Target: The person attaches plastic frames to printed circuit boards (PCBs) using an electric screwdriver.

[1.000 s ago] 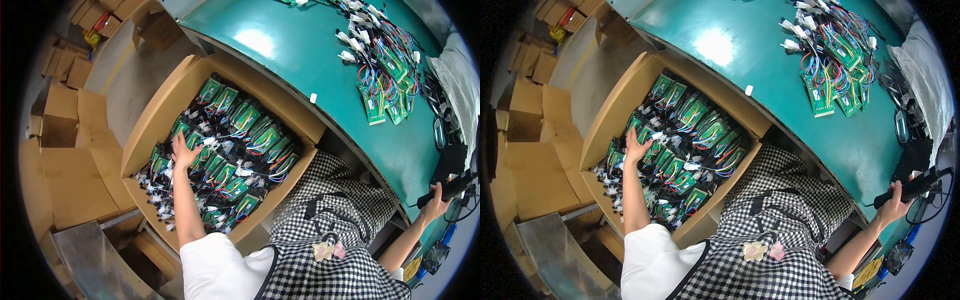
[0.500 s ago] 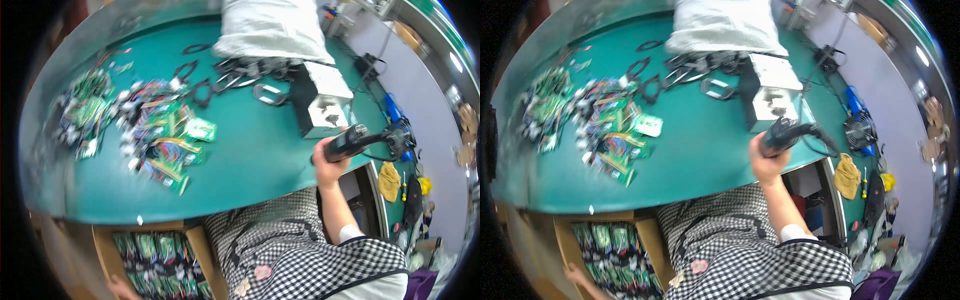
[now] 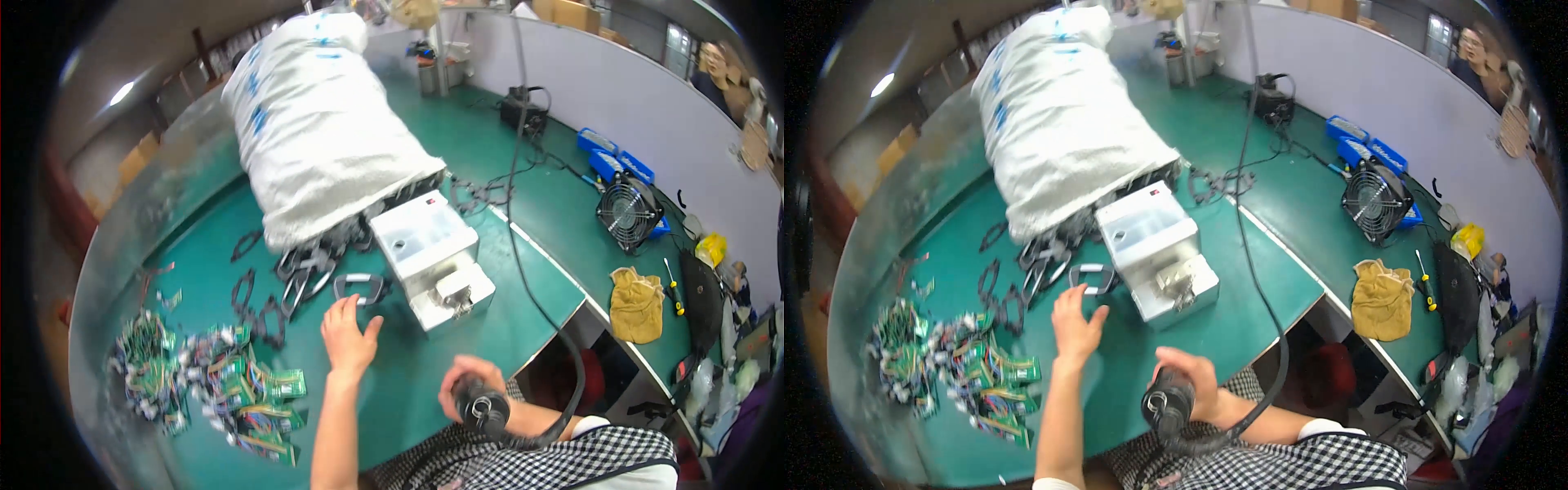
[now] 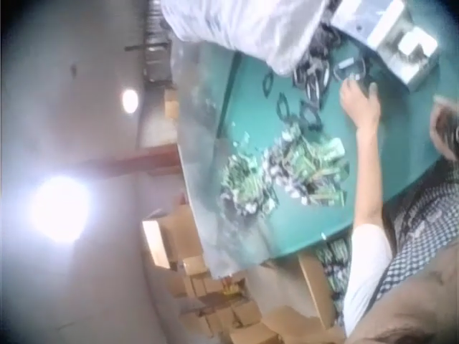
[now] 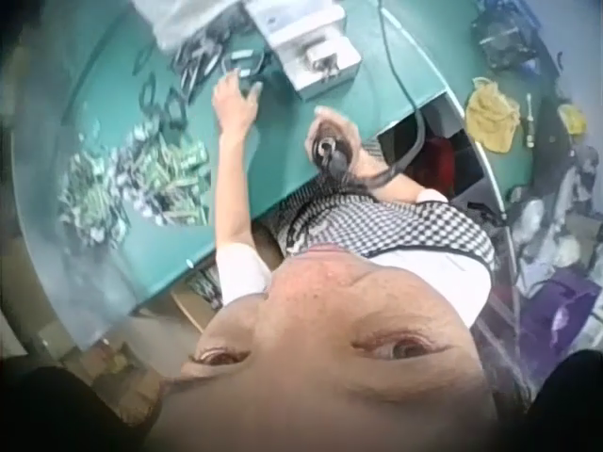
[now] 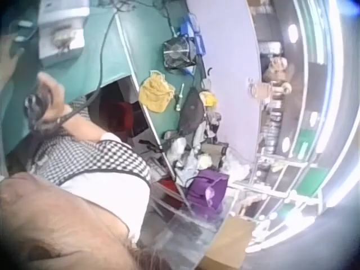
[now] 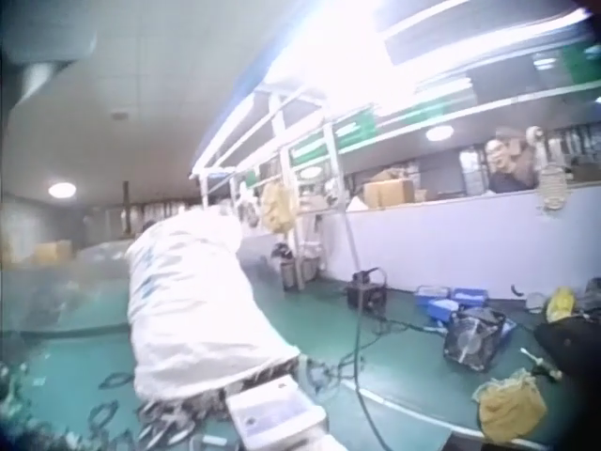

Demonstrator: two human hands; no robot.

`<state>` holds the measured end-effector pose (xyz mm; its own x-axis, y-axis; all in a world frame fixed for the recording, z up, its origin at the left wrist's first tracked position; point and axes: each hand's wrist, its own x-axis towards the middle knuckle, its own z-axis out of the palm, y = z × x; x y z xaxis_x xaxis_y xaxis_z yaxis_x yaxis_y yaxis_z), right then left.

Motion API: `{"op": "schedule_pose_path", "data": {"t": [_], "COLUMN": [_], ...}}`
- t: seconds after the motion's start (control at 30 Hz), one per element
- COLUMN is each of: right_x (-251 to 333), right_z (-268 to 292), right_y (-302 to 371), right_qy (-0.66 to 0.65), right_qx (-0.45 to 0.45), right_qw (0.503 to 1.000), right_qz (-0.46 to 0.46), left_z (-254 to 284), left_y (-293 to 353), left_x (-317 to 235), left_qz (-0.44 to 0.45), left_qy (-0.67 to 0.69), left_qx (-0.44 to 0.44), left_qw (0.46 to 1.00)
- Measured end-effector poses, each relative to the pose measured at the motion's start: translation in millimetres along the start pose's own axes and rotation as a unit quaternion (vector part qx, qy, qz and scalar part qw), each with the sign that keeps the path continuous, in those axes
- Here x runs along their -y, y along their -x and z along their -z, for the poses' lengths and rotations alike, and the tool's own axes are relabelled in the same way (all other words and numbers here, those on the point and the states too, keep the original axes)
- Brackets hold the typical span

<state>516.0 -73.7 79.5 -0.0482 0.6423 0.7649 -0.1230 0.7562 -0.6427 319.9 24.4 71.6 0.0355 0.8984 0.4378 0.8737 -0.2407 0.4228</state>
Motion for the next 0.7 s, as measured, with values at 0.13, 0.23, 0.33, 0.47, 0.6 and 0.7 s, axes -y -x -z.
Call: {"op": "schedule_pose_path", "data": {"t": [0.13, 0.23, 0.33, 0.47, 0.6, 0.7], "right_x": [0.3, -1.8, -3.5, -2.7, -2.3, -1.7], "right_z": [3.3, 9.9, 11.7, 9.9, 8.2, 5.5], "right_y": [8.4, 3.3, 0.1, 2.0, 6.1, 5.7], "right_qy": [0.007, 0.014, 0.010, 0.010, 0.029, 0.046], "right_qx": [-0.034, -0.015, -0.004, -0.030, -0.062, -0.076], "right_qw": [0.999, 1.000, 1.000, 0.999, 0.997, 0.995], "right_qz": [-0.022, 0.011, 0.028, 0.019, -0.024, -0.049], "left_z": [-44.0, -45.5, -35.8, 9.2, 35.9, 21.3], "left_y": [-24.4, -36.8, -36.4, -20.9, 35.0, 85.4], "left_x": [-15.2, -17.1, -4.0, 3.3, -1.8, 1.3], "left_qz": [0.036, 0.065, 0.020, 0.075, 0.312, 0.368], "left_qy": [-0.064, -0.072, -0.028, 0.106, 0.430, 0.438], "left_qx": [0.012, 0.057, -0.009, -0.177, -0.155, -0.122], "left_qw": [0.997, 0.994, 0.999, 0.976, 0.833, 0.811]}}
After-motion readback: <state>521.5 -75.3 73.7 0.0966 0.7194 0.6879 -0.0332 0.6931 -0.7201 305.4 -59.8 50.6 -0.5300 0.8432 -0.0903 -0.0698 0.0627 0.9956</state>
